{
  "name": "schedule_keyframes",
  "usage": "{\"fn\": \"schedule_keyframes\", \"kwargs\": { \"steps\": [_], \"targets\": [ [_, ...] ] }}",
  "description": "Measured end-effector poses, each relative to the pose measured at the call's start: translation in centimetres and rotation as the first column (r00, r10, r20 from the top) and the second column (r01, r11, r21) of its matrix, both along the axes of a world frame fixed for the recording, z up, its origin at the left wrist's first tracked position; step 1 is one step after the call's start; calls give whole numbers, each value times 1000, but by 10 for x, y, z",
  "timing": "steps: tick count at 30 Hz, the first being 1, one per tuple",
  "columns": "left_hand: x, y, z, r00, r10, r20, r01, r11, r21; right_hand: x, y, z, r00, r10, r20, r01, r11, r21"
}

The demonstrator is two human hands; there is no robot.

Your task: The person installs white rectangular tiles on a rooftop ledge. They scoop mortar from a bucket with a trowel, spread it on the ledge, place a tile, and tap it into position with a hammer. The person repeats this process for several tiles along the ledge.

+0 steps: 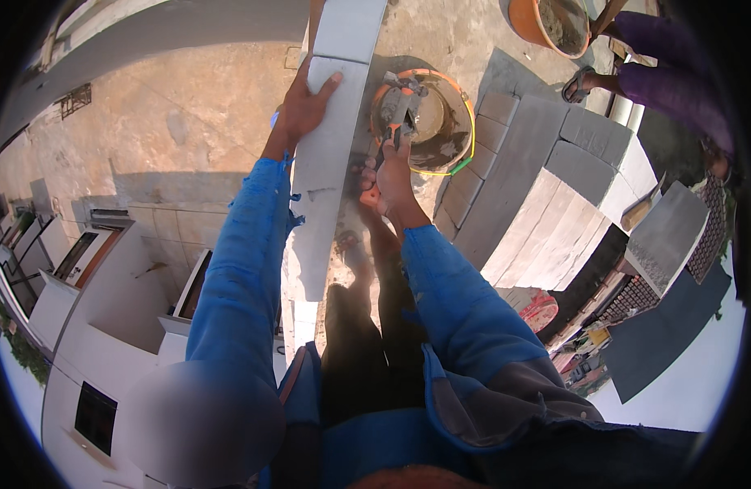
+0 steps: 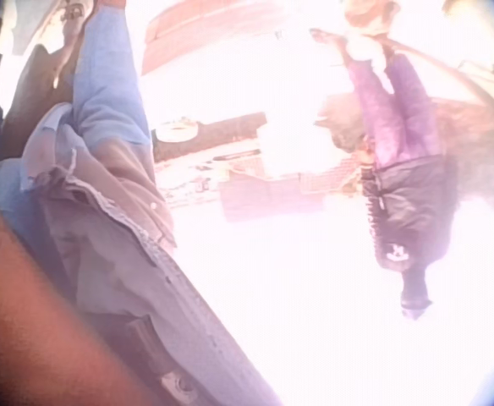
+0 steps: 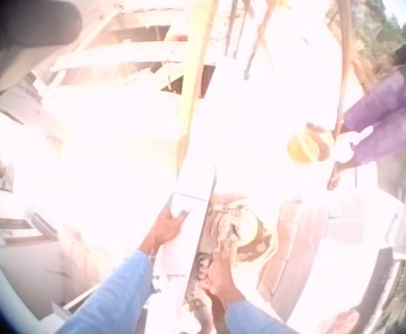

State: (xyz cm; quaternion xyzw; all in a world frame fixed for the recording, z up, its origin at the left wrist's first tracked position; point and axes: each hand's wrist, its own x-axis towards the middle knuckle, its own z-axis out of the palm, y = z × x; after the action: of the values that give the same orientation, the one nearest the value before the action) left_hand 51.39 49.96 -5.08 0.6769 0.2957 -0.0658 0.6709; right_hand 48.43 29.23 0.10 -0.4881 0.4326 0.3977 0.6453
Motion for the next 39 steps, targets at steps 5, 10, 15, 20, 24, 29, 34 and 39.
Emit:
{"fn": "schedule_keyframes", "kwargs": {
  "steps": [5,10,15,20,24,29,34,39],
  "targets": [
    [-1,0,0,999,-2,53,2,1000,2,3,-20,-7,974,228,-2,-228,972,54],
    [-2,1,-4,1000,9,8,-9,1000,25,2,-18,-1,993,119,28,-119,993,16],
    [-1,-1,-1,1000,7,19,-8,1000,18,3,-15,-2,994,112,12,-111,994,-9],
    [-7,1,12,991,-57,-119,65,996,66,-11,-35,-8,866,400,300,-333,909,-252],
    [-82,-9,8,991,-96,-90,97,995,5,-10,-80,6,181,746,641,-236,666,-707],
    [-140,-33,9,987,44,-157,-59,994,-91,28,-116,47,-141,809,570,-345,500,-794],
    [-139,-29,11,982,-7,-190,8,1000,6,54,-122,27,-312,876,368,-493,182,-851],
    [-144,-30,9,989,9,-149,4,996,89,39,-113,37,-291,875,387,-508,201,-837]
  ]
}}
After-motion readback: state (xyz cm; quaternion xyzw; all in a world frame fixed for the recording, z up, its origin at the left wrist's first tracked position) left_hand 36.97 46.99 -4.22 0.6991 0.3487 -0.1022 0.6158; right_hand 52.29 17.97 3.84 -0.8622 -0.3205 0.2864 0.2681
